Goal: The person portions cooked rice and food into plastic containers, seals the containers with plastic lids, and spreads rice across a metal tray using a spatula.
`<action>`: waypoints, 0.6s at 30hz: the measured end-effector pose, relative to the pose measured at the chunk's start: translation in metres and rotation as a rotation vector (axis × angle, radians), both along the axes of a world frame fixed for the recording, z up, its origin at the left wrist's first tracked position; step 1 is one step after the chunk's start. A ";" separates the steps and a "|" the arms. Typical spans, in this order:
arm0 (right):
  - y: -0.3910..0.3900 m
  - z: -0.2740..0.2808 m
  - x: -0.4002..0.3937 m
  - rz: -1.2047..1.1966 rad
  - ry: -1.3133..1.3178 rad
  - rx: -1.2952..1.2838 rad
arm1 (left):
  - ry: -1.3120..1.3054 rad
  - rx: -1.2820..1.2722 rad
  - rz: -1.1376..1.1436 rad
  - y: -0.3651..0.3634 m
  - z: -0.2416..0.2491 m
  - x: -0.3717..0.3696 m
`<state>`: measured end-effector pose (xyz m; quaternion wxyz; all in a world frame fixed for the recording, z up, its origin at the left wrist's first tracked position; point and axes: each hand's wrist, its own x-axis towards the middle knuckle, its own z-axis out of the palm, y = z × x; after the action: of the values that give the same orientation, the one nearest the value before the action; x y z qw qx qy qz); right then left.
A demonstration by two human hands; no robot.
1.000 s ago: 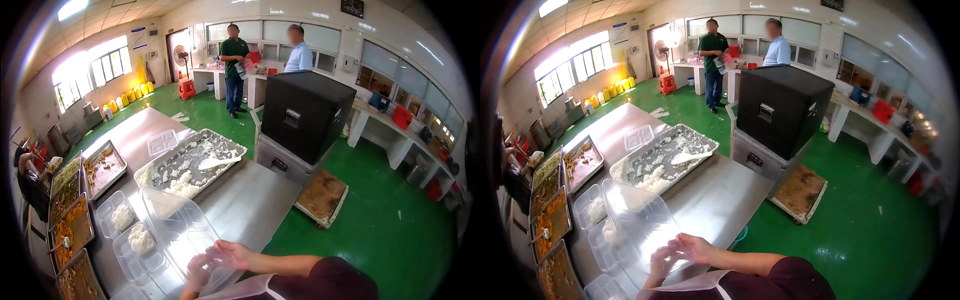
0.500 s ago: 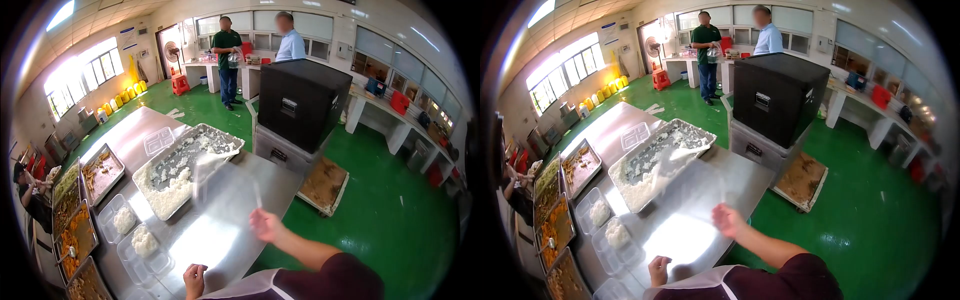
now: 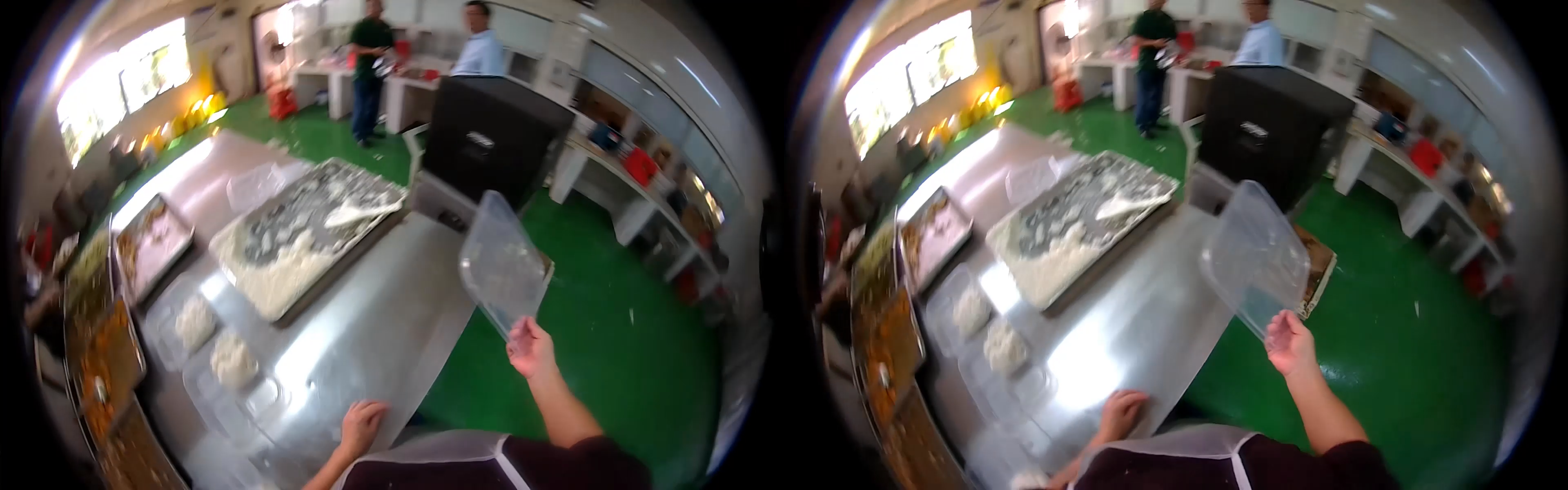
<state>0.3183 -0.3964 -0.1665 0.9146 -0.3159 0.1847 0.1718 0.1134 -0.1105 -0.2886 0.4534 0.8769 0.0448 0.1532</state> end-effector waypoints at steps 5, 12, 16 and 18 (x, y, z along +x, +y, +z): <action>-0.030 -0.037 -0.001 0.133 -0.166 -0.100 | 0.216 0.429 -0.182 -0.009 -0.008 -0.031; 0.004 -0.065 0.051 0.400 -0.025 -0.037 | 0.428 0.606 -0.096 -0.031 -0.015 -0.076; 0.049 -0.088 0.061 0.591 -0.178 -0.253 | 0.448 0.578 0.079 -0.052 -0.015 -0.106; 0.073 -0.087 0.050 0.620 -0.147 -0.491 | 0.443 0.511 0.177 -0.067 -0.014 -0.122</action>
<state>0.3685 -0.3233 -0.2535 0.7275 -0.5772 0.0504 0.3674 -0.0082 -0.1770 -0.3024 0.1833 0.9667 0.1782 0.0041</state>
